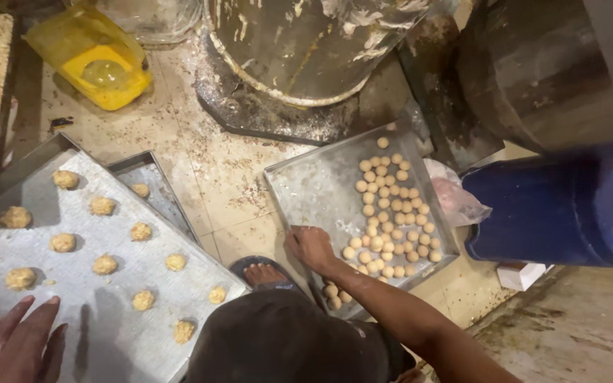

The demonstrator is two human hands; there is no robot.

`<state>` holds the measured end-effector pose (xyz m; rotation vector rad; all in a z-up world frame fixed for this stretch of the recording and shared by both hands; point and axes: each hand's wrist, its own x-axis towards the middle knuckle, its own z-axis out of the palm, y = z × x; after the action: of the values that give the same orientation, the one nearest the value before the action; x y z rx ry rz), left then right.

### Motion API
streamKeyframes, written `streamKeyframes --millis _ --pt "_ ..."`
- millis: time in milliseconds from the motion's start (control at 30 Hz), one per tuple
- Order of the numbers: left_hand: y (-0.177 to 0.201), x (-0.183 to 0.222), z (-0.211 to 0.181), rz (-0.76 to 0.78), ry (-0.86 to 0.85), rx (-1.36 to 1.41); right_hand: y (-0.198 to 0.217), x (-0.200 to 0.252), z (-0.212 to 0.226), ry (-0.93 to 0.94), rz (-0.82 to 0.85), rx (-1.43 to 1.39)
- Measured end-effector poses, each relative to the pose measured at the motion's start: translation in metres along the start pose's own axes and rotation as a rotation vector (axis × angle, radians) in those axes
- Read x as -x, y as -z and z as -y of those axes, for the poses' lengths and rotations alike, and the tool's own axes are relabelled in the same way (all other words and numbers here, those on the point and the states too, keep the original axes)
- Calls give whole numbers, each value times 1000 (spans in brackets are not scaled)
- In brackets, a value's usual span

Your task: The person picks up small dough balls, sometimes dipping them in a yellow liquid container, and arranges them in rows on metal trays placed on the floor.

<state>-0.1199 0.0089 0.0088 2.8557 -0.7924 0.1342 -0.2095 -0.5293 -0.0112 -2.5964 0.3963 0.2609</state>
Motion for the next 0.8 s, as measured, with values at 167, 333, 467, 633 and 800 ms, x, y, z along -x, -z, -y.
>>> streamKeyframes --millis 167,333,467,633,800 --pt "-14 1 33 -99 30 88 8 -27 9 -5 -62 -38" --pt "-52 24 62 -208 -40 336 56 -46 4 12 219 -171" --pt "-51 33 59 -79 23 237 90 -15 -20 244 186 -121" --pt "8 23 14 80 42 31 93 22 -49 356 371 44" --pt "55 -6 -28 179 13 89 88 30 -56 420 543 54"
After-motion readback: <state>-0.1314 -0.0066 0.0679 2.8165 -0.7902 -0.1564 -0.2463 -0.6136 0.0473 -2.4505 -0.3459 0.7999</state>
